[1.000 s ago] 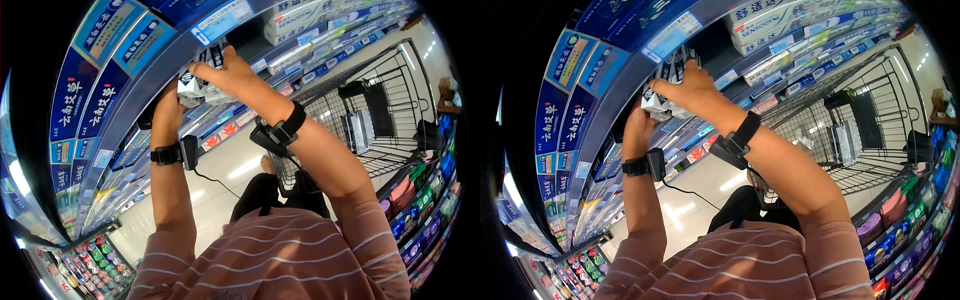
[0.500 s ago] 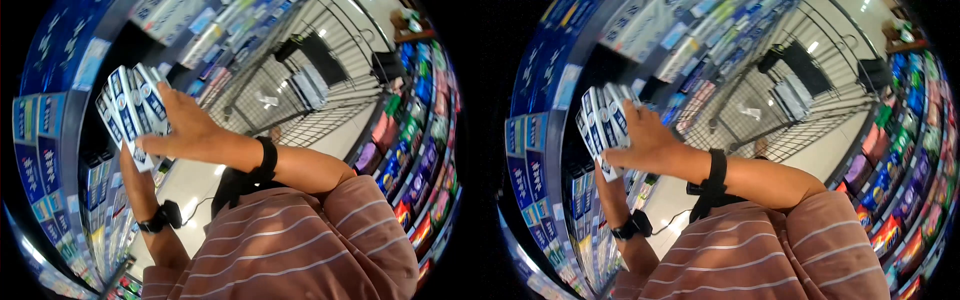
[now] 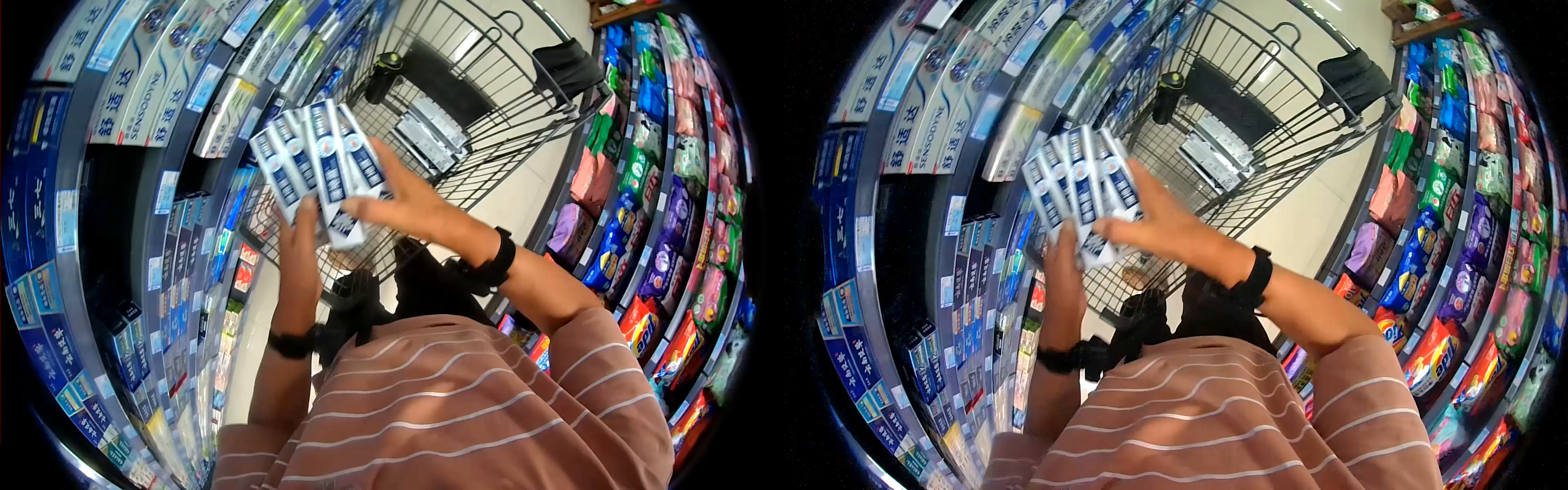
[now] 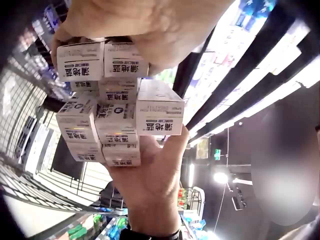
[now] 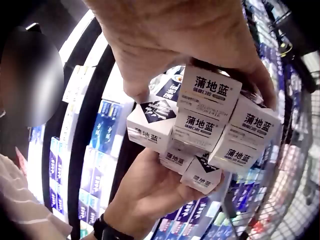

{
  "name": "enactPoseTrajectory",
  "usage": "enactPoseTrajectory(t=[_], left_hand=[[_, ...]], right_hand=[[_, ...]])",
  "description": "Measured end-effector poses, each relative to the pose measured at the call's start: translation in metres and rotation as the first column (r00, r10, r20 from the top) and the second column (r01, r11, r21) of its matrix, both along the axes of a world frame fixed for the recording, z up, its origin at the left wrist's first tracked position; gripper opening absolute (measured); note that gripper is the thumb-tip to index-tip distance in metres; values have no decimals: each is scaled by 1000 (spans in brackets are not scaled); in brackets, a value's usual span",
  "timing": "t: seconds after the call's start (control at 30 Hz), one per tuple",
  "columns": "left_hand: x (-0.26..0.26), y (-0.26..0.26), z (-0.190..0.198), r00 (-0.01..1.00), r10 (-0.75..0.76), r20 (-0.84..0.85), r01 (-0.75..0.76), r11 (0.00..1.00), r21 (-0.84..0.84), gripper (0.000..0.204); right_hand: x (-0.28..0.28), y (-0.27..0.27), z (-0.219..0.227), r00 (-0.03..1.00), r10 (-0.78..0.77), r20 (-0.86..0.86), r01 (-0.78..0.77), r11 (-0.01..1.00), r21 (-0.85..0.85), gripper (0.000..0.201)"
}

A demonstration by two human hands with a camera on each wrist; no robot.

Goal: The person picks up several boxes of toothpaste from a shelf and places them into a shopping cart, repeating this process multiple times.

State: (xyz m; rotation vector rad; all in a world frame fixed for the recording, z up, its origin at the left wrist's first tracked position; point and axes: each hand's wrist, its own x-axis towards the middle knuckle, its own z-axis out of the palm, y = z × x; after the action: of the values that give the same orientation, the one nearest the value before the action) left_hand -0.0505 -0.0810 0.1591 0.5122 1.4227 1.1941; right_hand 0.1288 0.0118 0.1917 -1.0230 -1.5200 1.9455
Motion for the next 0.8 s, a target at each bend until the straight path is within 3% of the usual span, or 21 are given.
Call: enactPoseTrajectory(t=[0.13, 0.23, 0.27, 0.37, 0.53, 0.63, 0.67, 0.73, 0.8], left_hand=[[57, 58, -65, 963, -77, 257, 81, 997, -5, 51], [99, 88, -99, 955, -96, 281, 114, 992, -48, 52], [111, 98, -112, 946, -104, 308, 119, 992, -32, 53], [142, 121, -155, 909, -95, 407, 115, 993, -25, 53], [175, 143, -167, 907, -33, 420, 92, 988, -122, 53], [186, 150, -203, 871, -40, 489, 68, 997, -39, 54], [185, 149, -211, 905, -135, 403, 162, 986, -31, 65], [189, 151, -213, 933, -135, 333, 176, 980, -97, 70], [195, 153, -218, 949, -138, 283, 187, 970, -152, 77]], right_hand=[[56, 43, -45, 992, -71, 108, 82, 992, -95, 100], [93, 72, -61, 984, -66, 165, 85, 990, -115, 97], [108, 82, -93, 980, -72, 186, 89, 992, -88, 96], [137, 109, -116, 950, -66, 306, 108, 986, -124, 99], [163, 147, -148, 897, 21, 442, 59, 984, -166, 103], [171, 162, -170, 880, 62, 471, 32, 981, -189, 104], [173, 167, -174, 868, 83, 489, 17, 980, -196, 104], [177, 174, -178, 849, 138, 510, -49, 982, -185, 116], [183, 178, -182, 776, 198, 600, -108, 977, -182, 114]])
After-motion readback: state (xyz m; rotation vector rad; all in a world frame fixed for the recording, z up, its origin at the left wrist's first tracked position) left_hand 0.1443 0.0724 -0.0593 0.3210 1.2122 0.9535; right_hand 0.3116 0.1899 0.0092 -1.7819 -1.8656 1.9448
